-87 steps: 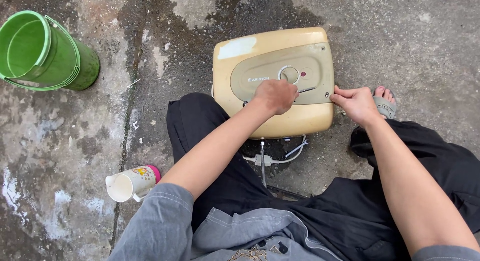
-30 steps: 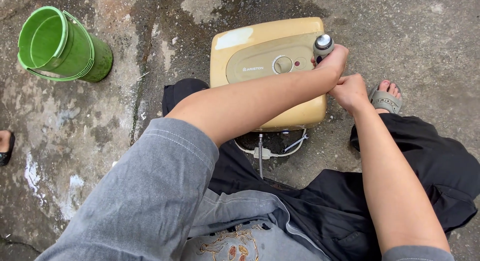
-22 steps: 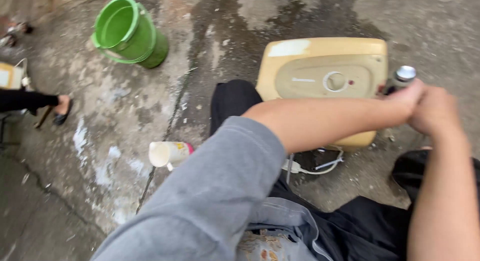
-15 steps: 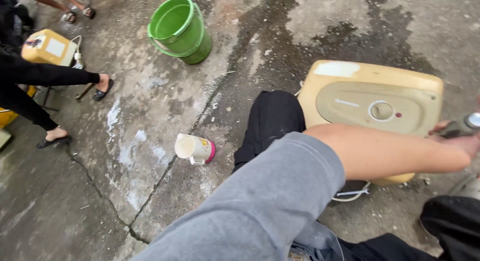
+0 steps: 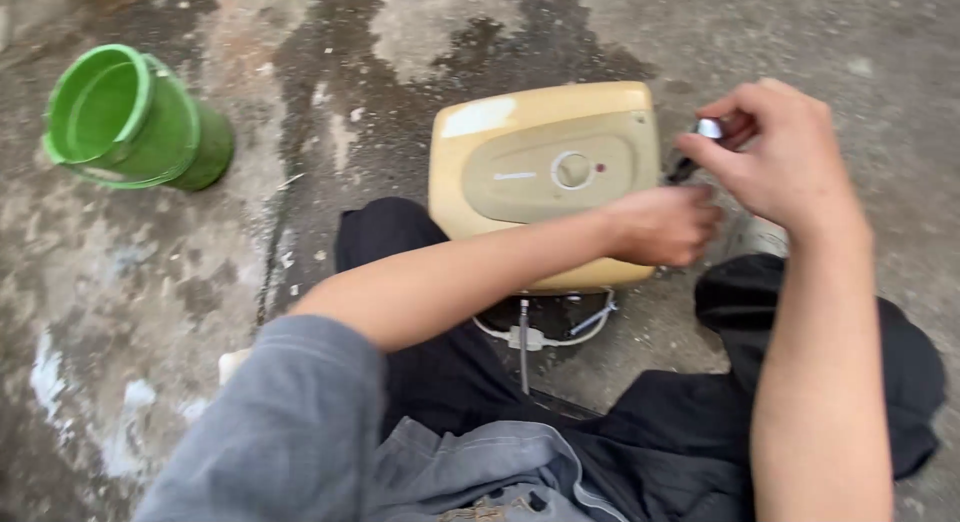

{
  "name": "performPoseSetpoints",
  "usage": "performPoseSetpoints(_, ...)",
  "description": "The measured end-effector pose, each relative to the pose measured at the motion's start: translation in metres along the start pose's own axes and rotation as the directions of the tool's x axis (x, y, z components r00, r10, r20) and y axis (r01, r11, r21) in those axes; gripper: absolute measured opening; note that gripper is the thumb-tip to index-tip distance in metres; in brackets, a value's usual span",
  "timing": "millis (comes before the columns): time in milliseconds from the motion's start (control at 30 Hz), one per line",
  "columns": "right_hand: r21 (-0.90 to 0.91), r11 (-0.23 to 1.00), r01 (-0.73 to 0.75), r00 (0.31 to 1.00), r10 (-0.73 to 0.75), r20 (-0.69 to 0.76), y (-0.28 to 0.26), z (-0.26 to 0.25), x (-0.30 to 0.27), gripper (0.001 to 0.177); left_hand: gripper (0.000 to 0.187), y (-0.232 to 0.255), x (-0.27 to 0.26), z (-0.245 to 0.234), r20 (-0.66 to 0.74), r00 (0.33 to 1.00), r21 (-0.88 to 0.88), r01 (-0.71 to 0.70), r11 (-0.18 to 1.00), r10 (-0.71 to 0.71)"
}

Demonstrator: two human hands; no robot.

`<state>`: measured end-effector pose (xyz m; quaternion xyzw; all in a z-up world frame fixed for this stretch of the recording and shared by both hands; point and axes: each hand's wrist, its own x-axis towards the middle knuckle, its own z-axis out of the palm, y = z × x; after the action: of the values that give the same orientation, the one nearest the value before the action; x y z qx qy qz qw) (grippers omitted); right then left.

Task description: Reassembling the outer casing of a water heater by aligning the panel and fastening it with screws using a screwdriver.

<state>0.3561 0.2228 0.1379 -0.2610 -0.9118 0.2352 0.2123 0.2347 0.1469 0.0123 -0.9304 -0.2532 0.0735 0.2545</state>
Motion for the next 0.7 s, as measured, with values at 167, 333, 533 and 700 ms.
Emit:
performPoseSetpoints(167, -0.026, 0.983, -0.181, 0.982, 0.180, -0.052, -0.004, 0.014, -0.001, 0.065, 0.035, -0.043, -0.093, -0.072, 0.032, 0.450, -0.683, 0.662, 0.309, -0.893)
performPoseSetpoints(333, -0.205, 0.965, -0.162, 0.964, 0.111, -0.241, 0.002, 0.030, -0.008, 0.073, 0.064, -0.043, -0.062, -0.053, 0.209, 0.450, -0.793, 0.598, 0.119, -0.868)
performPoseSetpoints(533, 0.002, 0.999, 0.045, 0.996, -0.045, -0.079, -0.045, -0.005, -0.008, 0.033, 0.037, -0.042, -0.053, -0.047, 0.230, 0.433, -0.815, 0.576, 0.071, -0.872)
performPoseSetpoints(700, 0.303, 0.953, 0.008, 0.999, -0.023, 0.043, -0.044, -0.005, -0.013, 0.031, 0.024, -0.041, -0.058, -0.067, 0.232, 0.429, -0.836, 0.546, 0.046, -0.873)
